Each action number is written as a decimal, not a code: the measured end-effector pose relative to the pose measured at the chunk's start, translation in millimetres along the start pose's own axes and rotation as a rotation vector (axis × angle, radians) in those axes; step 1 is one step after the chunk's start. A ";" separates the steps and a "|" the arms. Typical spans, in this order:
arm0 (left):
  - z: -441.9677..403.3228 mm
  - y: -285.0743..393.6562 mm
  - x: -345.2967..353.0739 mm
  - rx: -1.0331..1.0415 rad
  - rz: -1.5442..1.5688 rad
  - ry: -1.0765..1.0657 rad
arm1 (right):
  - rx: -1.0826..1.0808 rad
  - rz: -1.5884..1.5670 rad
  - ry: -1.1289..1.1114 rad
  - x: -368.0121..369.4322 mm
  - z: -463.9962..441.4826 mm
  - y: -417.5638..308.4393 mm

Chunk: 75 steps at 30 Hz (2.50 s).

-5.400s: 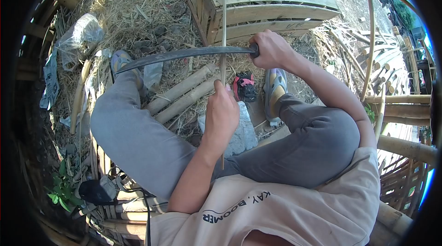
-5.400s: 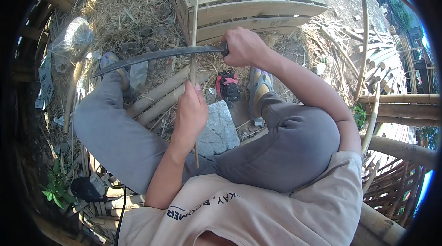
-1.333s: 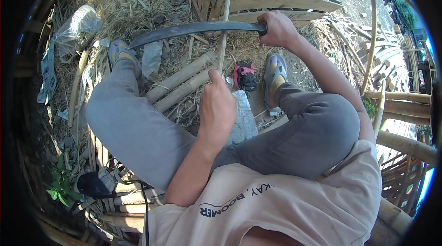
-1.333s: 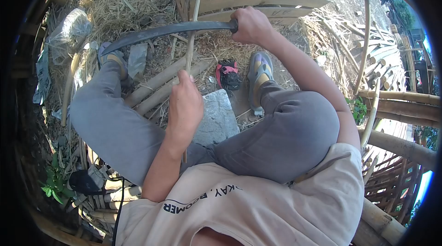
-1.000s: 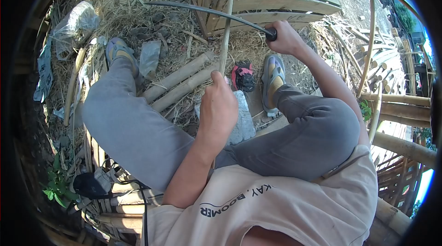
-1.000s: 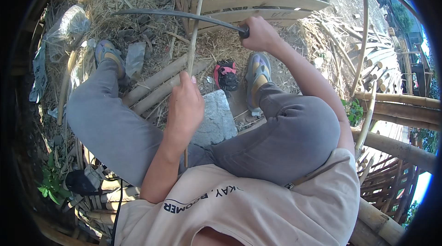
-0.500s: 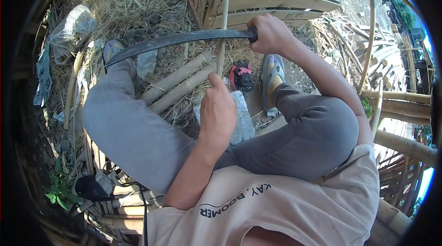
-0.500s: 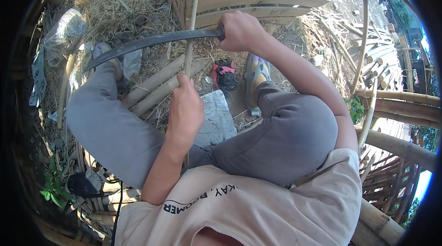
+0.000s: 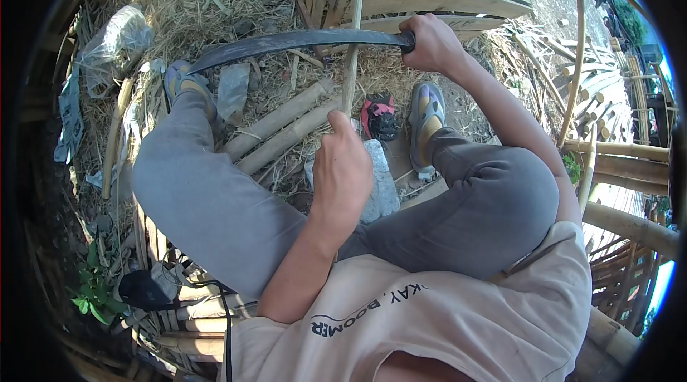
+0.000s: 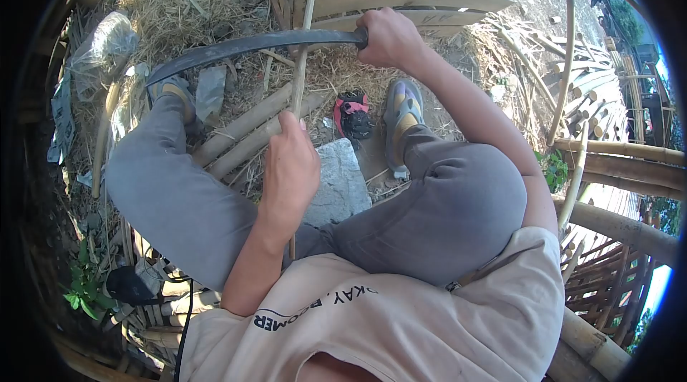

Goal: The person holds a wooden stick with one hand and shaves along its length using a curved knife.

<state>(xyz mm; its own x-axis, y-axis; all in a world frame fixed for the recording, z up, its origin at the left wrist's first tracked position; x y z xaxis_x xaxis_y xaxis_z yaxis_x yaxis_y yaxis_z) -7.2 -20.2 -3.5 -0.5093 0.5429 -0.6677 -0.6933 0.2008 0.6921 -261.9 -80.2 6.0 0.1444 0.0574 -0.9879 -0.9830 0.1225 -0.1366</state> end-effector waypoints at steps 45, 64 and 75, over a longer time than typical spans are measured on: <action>7.7 5.5 -12.0 0.027 0.042 0.017 | 0.029 -0.071 -0.036 -10.1 -8.1 -4.6; 13.7 -9.1 -12.4 0.088 0.149 0.061 | -0.110 -0.229 0.031 -7.1 19.4 7.5; 16.9 3.5 -12.7 0.060 0.130 -0.008 | -0.120 -0.086 -0.064 -32.5 30.9 -25.1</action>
<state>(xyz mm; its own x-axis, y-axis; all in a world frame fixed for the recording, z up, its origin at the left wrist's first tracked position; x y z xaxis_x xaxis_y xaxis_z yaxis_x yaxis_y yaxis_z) 5.4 -12.6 12.1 -0.5888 0.5737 -0.5694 -0.5900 0.1764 0.7879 -238.5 -54.5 43.8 0.2318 0.1158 -0.9659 -0.9726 0.0107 -0.2321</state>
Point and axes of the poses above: each hand's wrist, its own z-axis away from the middle knuckle, its own x-axis out of the palm, y = z × x, the point moved 2 cm from there along -z, towards the middle knuckle, and after that the axes turned 3 degrees about -y, right-handed, at the moved point
